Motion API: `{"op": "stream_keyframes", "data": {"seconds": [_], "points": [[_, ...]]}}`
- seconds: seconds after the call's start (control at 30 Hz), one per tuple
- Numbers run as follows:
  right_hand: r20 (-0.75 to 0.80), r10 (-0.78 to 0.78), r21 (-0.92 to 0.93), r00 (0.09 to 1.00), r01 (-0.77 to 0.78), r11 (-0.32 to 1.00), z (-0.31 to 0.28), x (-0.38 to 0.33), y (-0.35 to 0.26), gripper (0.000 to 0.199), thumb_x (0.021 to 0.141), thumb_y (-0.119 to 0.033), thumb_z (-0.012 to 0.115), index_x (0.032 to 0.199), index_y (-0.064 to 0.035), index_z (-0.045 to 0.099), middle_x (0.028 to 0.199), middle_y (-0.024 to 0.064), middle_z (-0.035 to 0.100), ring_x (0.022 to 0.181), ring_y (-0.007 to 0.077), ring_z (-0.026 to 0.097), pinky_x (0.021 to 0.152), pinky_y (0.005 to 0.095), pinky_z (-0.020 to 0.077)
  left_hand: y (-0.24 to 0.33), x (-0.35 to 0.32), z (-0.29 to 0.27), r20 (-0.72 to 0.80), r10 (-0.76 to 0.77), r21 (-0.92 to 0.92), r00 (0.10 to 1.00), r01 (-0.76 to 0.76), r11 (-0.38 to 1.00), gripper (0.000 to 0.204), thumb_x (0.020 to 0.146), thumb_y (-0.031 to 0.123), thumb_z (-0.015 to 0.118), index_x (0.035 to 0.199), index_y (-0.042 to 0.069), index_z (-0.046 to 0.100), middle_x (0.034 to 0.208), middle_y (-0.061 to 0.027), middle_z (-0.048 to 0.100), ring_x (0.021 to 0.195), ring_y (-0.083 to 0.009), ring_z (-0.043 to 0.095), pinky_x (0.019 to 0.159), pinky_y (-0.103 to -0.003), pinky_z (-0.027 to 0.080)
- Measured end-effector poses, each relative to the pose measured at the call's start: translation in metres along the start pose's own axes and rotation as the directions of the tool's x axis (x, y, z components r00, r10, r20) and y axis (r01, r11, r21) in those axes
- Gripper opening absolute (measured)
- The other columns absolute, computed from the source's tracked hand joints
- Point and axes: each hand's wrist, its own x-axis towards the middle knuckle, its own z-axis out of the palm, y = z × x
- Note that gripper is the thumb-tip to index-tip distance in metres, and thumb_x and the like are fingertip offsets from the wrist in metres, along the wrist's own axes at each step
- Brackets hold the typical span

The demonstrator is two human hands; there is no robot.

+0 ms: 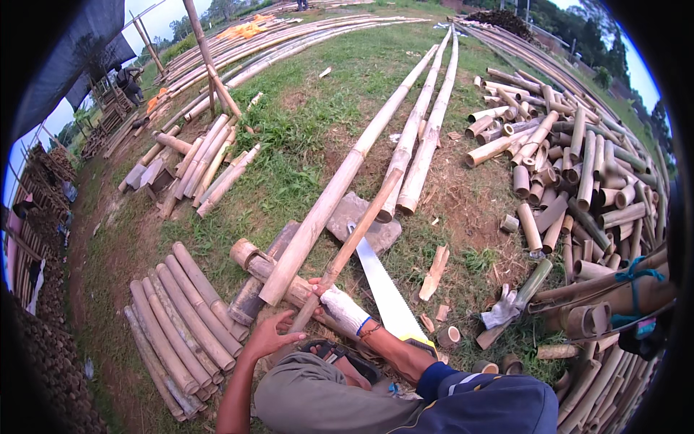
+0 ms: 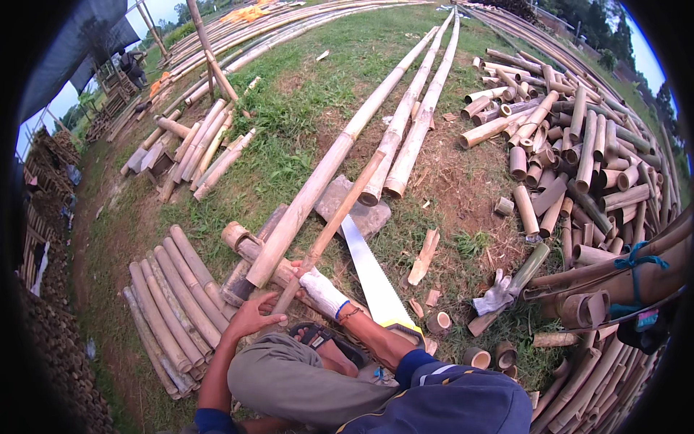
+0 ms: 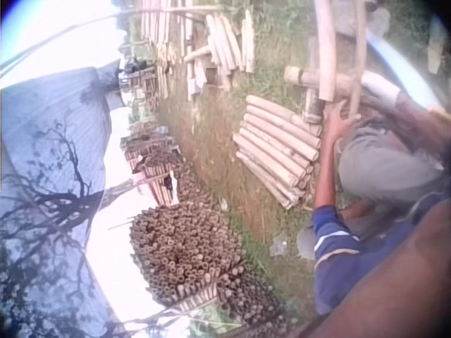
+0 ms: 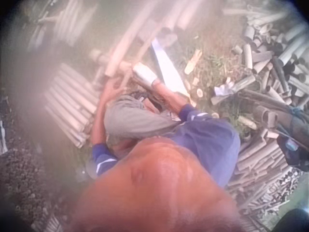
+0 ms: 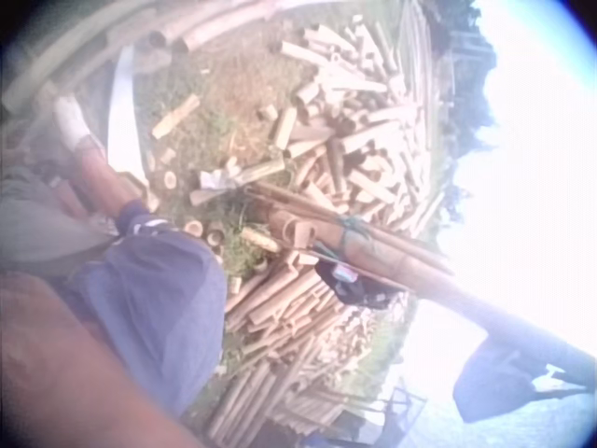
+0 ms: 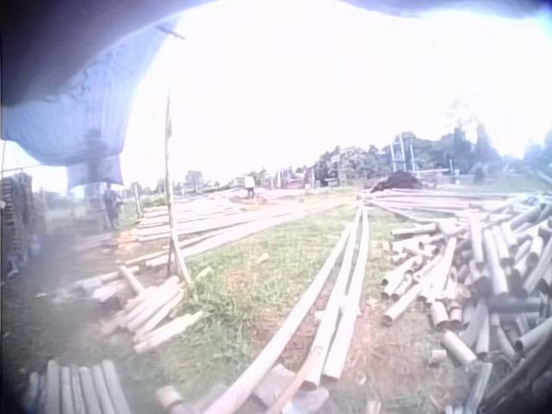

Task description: The person uses a hand saw to cut long bamboo poles into shorter sections. They repeatedly position each pole on a wooden support, saw through it, and place the cut pieces aside. The work continues with multiple poles in an outdoor yard area.

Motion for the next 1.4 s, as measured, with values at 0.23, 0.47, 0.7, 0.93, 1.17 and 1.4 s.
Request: {"op": "stream_keyframes", "data": {"seconds": [0.23,0.47,0.7,0.93,1.17,1.4], "points": [[-0.15,-0.107,-0.135,0.983,0.086,0.987,-0.025,0.043,-0.057,0.061,0.11,-0.028,0.07,0.162,-0.0064,0.047,0.125,0.0076,0.066,0.104,0.017,0.064,0.081,0.0326,0.0566,0.032,0.004,0.022,-0.273,0.021,0.064,0.962,-0.003,0.998,0.064,0.096,0.036,0.083,0.149,0.006,0.063,0.122,-0.0291,0.076,0.113,-0.0455,0.075,0.098,-0.05,0.057],[0.071,-0.634,-0.996,0.77,0.084,-0.01,-0.062,-0.02,0.045,0.054,0.098,-0.031,0.07,0.14,0.0006,0.064,0.114,0.0244,0.064,0.105,0.0468,0.062,0.097,0.0548,0.0502,0.028,0.048,-0.009,-0.452,0.028,0.167,0.892,0.054,0.985,0.065,0.09,0.025,0.087,0.149,0.007,0.064,0.127,-0.0252,0.076,0.116,-0.0453,0.073,0.099,-0.052,0.057],[0.146,-0.572,-0.985,0.807,0.171,-0.011,-0.057,-0.022,0.054,0.042,0.1,-0.029,0.066,0.129,0.0019,0.068,0.111,0.0249,0.067,0.103,0.0448,0.065,0.093,0.0535,0.0518,0.002,0.109,-0.024,-0.552,0.084,0.274,0.83,0.085,0.958,0.067,0.084,0.029,0.093,0.144,0.008,0.073,0.121,-0.0182,0.069,0.12,-0.0399,0.064,0.107,-0.048,0.052],[0.135,-0.584,-0.99,0.8,0.132,-0.048,-0.064,-0.019,0.061,0.047,0.101,-0.032,0.065,0.133,0.0025,0.068,0.109,0.0251,0.066,0.102,0.0443,0.064,0.091,0.0536,0.0519,0.0,0.142,-0.026,-0.498,0.096,0.136,0.862,-0.031,0.99,0.074,0.077,0.033,0.098,0.142,0.008,0.075,0.121,-0.0207,0.072,0.113,-0.0396,0.071,0.103,-0.046,0.055],[0.101,-0.554,-0.995,0.826,0.099,-0.033,-0.055,-0.02,0.053,0.047,0.102,-0.029,0.063,0.134,0.0054,0.065,0.11,0.029,0.065,0.104,0.0477,0.063,0.093,0.0544,0.0514,-0.037,0.124,-0.052,-0.39,0.026,-0.012,0.92,-0.033,0.999,0.079,0.074,0.036,0.101,0.143,0.009,0.075,0.119,-0.0168,0.073,0.11,-0.0311,0.072,0.1,-0.04,0.056],[0.084,-0.53,-0.996,0.844,0.075,-0.038,-0.051,-0.019,0.056,0.047,0.101,-0.029,0.064,0.134,0.0038,0.065,0.11,0.0281,0.065,0.102,0.0484,0.063,0.091,0.0555,0.0518,-0.056,0.095,-0.043,-0.379,-0.003,-0.018,0.925,-0.004,1.0,0.07,0.078,0.032,0.1,0.139,0.008,0.077,0.11,-0.009,0.07,0.106,-0.0238,0.069,0.093,-0.038,0.055]]}}
